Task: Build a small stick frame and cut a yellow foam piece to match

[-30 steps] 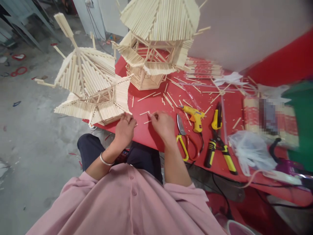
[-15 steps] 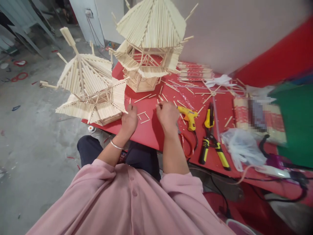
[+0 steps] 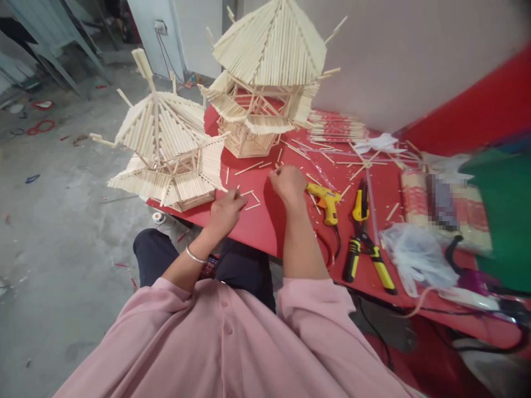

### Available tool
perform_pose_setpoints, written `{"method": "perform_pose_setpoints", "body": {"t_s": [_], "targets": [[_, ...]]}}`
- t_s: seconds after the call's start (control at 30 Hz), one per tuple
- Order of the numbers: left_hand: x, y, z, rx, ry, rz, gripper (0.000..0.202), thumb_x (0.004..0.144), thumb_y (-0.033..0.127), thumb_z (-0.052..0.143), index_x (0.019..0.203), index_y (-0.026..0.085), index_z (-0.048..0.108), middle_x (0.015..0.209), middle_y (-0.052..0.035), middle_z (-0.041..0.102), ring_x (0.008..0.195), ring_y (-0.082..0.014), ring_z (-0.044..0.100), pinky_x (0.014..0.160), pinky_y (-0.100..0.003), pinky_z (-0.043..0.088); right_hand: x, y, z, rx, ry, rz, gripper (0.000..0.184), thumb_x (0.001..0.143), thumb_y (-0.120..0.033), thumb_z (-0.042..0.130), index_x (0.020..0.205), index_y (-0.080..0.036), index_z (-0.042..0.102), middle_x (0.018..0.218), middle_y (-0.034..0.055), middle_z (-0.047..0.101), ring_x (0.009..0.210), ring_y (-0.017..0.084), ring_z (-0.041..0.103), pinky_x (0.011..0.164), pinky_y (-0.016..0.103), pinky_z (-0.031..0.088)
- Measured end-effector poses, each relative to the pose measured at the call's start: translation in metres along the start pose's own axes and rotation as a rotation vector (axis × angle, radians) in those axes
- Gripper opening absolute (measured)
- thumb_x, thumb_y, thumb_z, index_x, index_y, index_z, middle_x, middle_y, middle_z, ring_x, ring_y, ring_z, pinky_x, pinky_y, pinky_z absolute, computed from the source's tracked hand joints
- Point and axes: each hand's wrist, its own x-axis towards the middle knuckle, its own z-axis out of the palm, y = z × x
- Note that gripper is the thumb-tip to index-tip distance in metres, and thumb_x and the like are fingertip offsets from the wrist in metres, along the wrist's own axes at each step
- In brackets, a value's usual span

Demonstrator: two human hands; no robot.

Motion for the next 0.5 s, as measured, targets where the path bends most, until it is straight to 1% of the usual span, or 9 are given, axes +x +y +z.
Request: {"method": "perform_pose_setpoints", "body": {"t_s": [0.07,0.1,0.17,0.23,0.37,0.5], "targets": [[0.0,0.001,-0.001,0.012,-0.02,0.016,0.028,0.097,0.018,0.047,0.098,0.024,0.074,0.1,-0.0069,0.062,0.078,-0.0153,0.058,0.056,-0.024,0.036,-0.022,0.001,-0.003,0.101,-0.034,-0.09,0.031,0.091,-0.034,0.05,0.097,-0.018,0.076,0.098,0.012,0.077,0.091,0.025,0.068,0.078,0.034,0.048],[0.0,0.001,-0.002,0.017,-0.024,0.027,0.027,0.097,0.018,0.047,0.096,0.024,0.074,0.1,-0.007,0.063,0.078,-0.0155,0.058,0.056,-0.024,0.035,-0.034,0.001,-0.002,0.125,-0.063,-0.112,0.03,0.091,-0.036,0.051,0.095,-0.02,0.076,0.094,0.0096,0.077,0.088,0.024,0.068,0.076,0.032,0.047],[-0.001,0.001,-0.003,0.023,-0.025,0.049,0.026,0.096,0.019,0.048,0.095,0.023,0.074,0.1,-0.007,0.063,0.08,-0.0159,0.058,0.056,-0.025,0.034,-0.053,-0.002,0.002,0.096,-0.111,-0.145,0.03,0.092,-0.038,0.051,0.09,-0.02,0.075,0.091,0.0086,0.076,0.085,0.023,0.067,0.073,0.031,0.045],[-0.001,0.001,-0.003,0.02,-0.026,0.055,0.027,0.097,0.019,0.047,0.095,0.023,0.074,0.101,-0.0071,0.063,0.08,-0.0157,0.058,0.056,-0.024,0.034,-0.065,-0.006,0.01,0.042,-0.126,-0.153,0.032,0.094,-0.038,0.049,0.091,-0.019,0.075,0.094,0.0104,0.076,0.086,0.022,0.067,0.073,0.031,0.044],[-0.001,0.0,-0.003,-0.017,-0.035,0.029,0.029,0.097,0.019,0.045,0.096,0.024,0.074,0.103,-0.0073,0.062,0.08,-0.016,0.057,0.059,-0.025,0.038,-0.068,-0.01,0.02,-0.02,-0.09,-0.143,0.034,0.096,-0.039,0.048,0.097,-0.018,0.075,0.102,0.0127,0.074,0.089,0.023,0.067,0.074,0.032,0.044],[-0.001,0.0,-0.002,-0.05,-0.042,0.012,0.027,0.096,0.017,0.048,0.096,0.024,0.074,0.104,-0.007,0.063,0.083,-0.0164,0.059,0.062,-0.025,0.04,-0.063,-0.002,0.016,-0.002,-0.058,-0.143,0.037,0.095,-0.044,0.049,0.097,-0.019,0.076,0.1,0.0116,0.075,0.089,0.024,0.067,0.076,0.033,0.045]]}}
